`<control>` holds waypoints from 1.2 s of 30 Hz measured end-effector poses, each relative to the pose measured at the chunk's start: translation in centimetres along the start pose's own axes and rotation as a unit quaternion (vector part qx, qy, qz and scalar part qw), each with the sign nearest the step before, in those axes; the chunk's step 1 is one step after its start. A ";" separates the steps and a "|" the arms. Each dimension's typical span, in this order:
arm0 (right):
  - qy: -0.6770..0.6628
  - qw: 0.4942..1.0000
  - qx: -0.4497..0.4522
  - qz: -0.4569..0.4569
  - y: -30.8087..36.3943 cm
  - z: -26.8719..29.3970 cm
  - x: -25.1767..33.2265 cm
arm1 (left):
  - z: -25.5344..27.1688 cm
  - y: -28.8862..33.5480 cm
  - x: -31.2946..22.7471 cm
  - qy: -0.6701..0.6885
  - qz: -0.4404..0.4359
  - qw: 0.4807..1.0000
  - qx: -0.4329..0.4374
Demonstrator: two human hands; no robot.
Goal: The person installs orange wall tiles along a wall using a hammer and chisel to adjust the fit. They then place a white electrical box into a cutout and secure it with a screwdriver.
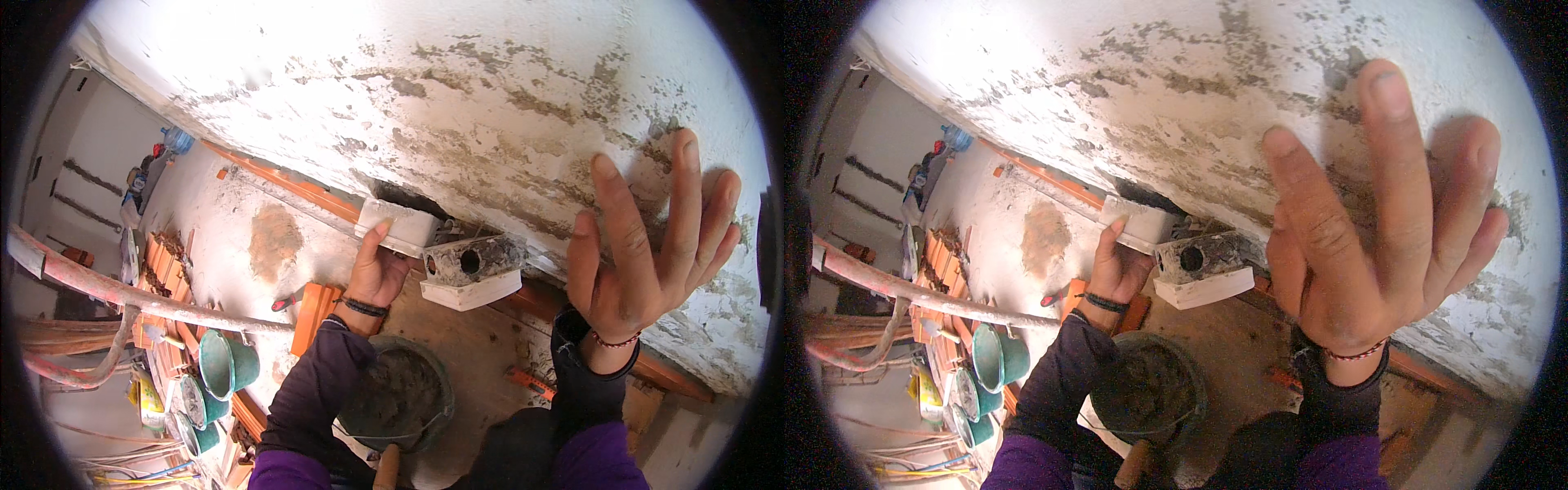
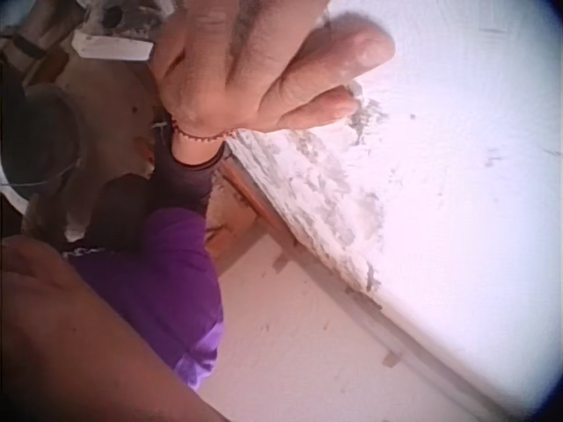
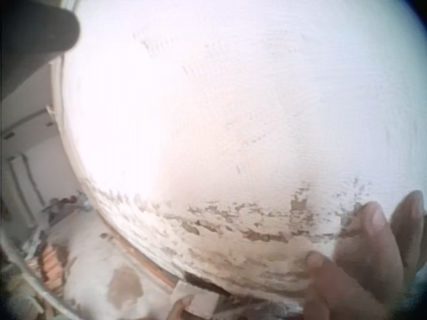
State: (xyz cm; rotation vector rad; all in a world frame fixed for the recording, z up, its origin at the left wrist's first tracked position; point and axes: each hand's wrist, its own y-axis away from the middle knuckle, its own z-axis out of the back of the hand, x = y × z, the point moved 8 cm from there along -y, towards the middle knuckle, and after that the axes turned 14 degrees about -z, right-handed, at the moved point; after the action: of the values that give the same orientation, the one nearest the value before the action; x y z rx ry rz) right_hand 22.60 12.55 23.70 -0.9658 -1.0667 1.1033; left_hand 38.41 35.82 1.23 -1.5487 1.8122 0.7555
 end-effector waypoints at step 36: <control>0.116 0.963 -0.104 0.219 1.4 0.4 3.1 | 5.4 -0.9 -3.1 0.084 0.067 0.994 0.031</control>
State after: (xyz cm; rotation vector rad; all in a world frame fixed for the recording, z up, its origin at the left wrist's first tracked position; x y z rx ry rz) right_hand 22.28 15.90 23.01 -1.5127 -0.8039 1.2096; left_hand 40.18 41.78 0.16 -1.4999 2.0587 0.6391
